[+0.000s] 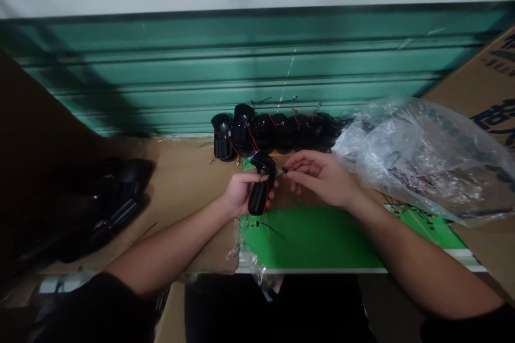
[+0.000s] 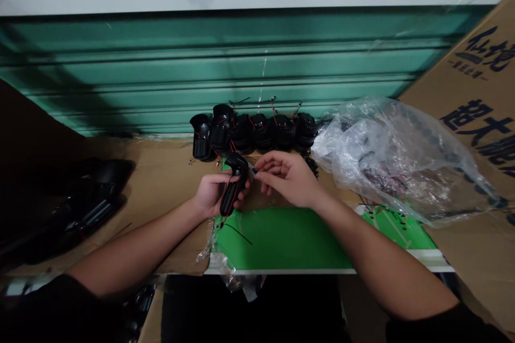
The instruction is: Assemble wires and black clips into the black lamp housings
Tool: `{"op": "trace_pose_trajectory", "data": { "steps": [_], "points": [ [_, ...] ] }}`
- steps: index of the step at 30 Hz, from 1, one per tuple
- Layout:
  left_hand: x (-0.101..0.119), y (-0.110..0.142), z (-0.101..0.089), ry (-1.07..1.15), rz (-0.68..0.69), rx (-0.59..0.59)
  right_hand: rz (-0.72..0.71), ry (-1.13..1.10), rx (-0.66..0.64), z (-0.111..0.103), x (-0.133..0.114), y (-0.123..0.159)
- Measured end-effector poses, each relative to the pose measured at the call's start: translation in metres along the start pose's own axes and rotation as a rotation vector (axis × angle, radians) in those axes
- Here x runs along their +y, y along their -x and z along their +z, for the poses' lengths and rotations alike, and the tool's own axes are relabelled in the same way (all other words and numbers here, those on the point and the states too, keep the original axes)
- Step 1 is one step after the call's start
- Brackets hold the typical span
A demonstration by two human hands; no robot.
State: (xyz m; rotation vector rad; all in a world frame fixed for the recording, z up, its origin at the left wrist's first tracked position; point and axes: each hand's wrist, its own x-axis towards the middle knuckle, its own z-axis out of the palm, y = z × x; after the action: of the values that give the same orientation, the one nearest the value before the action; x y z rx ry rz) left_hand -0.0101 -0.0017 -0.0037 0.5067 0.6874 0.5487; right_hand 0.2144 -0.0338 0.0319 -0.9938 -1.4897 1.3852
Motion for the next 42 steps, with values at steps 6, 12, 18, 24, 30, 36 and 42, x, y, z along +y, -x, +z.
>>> {"op": "trace_pose_trajectory", "data": {
  "steps": [6, 12, 18, 24, 30, 36, 42],
  "points": [
    [0.0004, -0.0006, 0.0007, -0.001, -0.003, 0.001, 0.006, -0.101, 0.030, -0.0023, 0.0036, -0.0050],
    [0.0009, 0.0012, 0.0031, 0.008, -0.011, 0.023, 0.030, -0.043, -0.001, -0.0036, 0.0036, -0.0023],
    [-0.0017, -0.0001, -0.0003, 0.002, 0.011, -0.017, 0.045, -0.032, 0.010, -0.0029, 0.0015, -0.0023],
    [-0.0007, 0.0005, 0.0019, -0.007, -0.004, 0.015, 0.024, -0.053, 0.009, -0.0008, 0.0006, -0.0024],
    [-0.0008, 0.0012, 0.0021, -0.017, -0.002, 0.025, -0.039, -0.059, 0.089, 0.0016, 0.0053, -0.0019],
    [-0.0015, 0.0010, 0.0007, -0.014, -0.007, 0.022, -0.041, 0.020, 0.127, -0.0017, 0.0025, -0.0028],
    [-0.0006, 0.0010, 0.0024, -0.011, -0.020, 0.031, 0.022, 0.003, 0.038, -0.0027, 0.0029, -0.0036]
  ]
}}
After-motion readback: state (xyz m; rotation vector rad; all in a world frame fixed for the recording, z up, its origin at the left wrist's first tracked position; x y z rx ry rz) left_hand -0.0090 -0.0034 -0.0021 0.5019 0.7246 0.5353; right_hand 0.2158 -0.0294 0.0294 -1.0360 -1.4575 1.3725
